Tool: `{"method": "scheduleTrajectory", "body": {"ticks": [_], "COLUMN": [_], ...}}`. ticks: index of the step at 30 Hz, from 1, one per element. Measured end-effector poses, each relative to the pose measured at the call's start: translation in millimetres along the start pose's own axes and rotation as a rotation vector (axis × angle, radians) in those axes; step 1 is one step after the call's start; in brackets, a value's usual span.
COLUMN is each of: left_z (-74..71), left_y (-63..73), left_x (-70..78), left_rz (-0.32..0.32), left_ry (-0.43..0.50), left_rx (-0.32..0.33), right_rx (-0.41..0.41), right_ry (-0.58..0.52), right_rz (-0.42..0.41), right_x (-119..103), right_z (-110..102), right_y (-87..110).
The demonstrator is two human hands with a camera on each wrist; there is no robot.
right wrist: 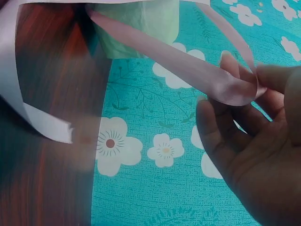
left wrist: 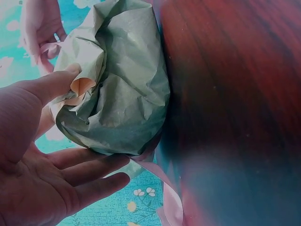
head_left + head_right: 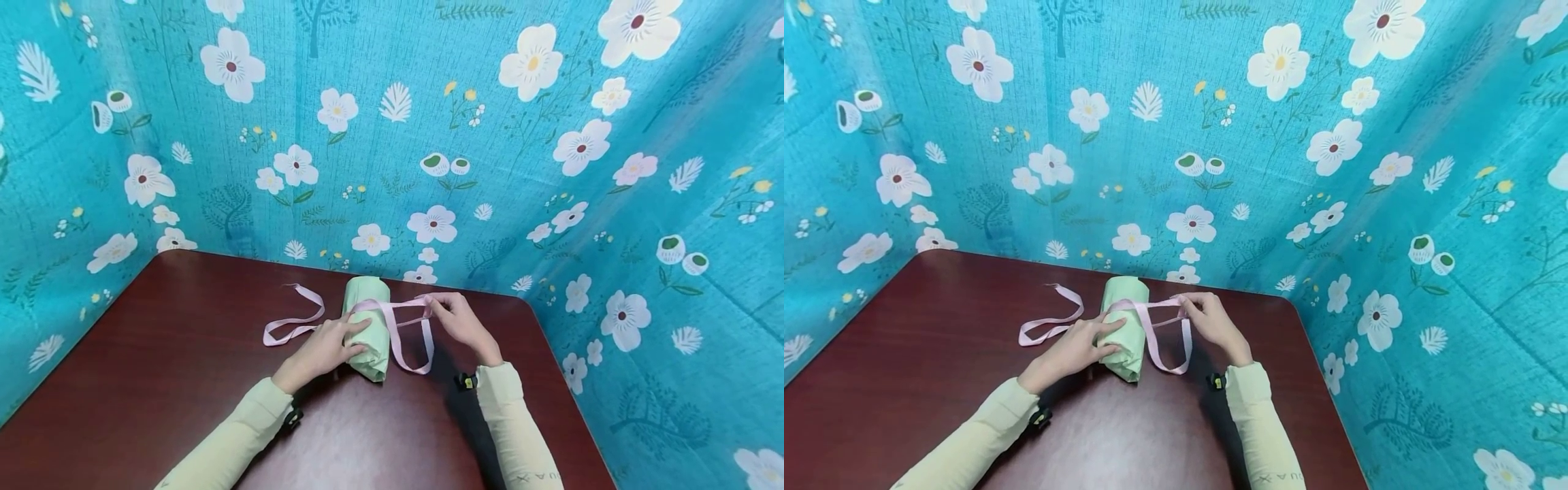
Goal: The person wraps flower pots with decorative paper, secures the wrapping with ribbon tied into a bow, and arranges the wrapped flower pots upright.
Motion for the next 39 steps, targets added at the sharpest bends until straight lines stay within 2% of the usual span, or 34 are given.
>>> {"method": "scheduleTrajectory", "body": {"ticks": [9, 15, 21, 26, 32, 39], "left_z": [0.2, 1.6, 0.9, 1.7, 1.9, 1.2], "left_y": [0.7, 1.1, 1.1, -1.2, -1.1, -1.0], "left_x": [-0.4, -0.5, -0.3, -0.3, 0.6, 1.8], "left_rz": [-0.01, -0.024, -0.039, -0.046, -0.049, -0.039], "left_ry": [-0.002, -0.003, 0.007, 0.013, 0.008, -0.026], "left_rx": [-0.001, -0.011, -0.023, -0.025, -0.021, -0.006], "right_rx": [-0.102, -0.028, -0.037, -0.012, -0.114, -0.218], "right_ry": [-0.081, -0.037, 0.017, 0.055, 0.01, -0.063], "right_rz": [-0.023, 0.0, -0.009, -0.018, 0.04, 0.135], "right_x": [-6, -13, -11, -4, 1, -1], "right_z": [18, 11, -3, -8, 3, 35], "right_y": [6.4, 5.3, 4.5, 4.5, 8.3, 5.5]}}
Point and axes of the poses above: each hand's wrist, its own y-axis away from the middle knuckle, its own z-axis out of the palm, x = y × z, the point moved 3 cm from there along -y, towards the middle knuckle, and after that the axes turned 6 degrees about -y, right-handed, at the moved point
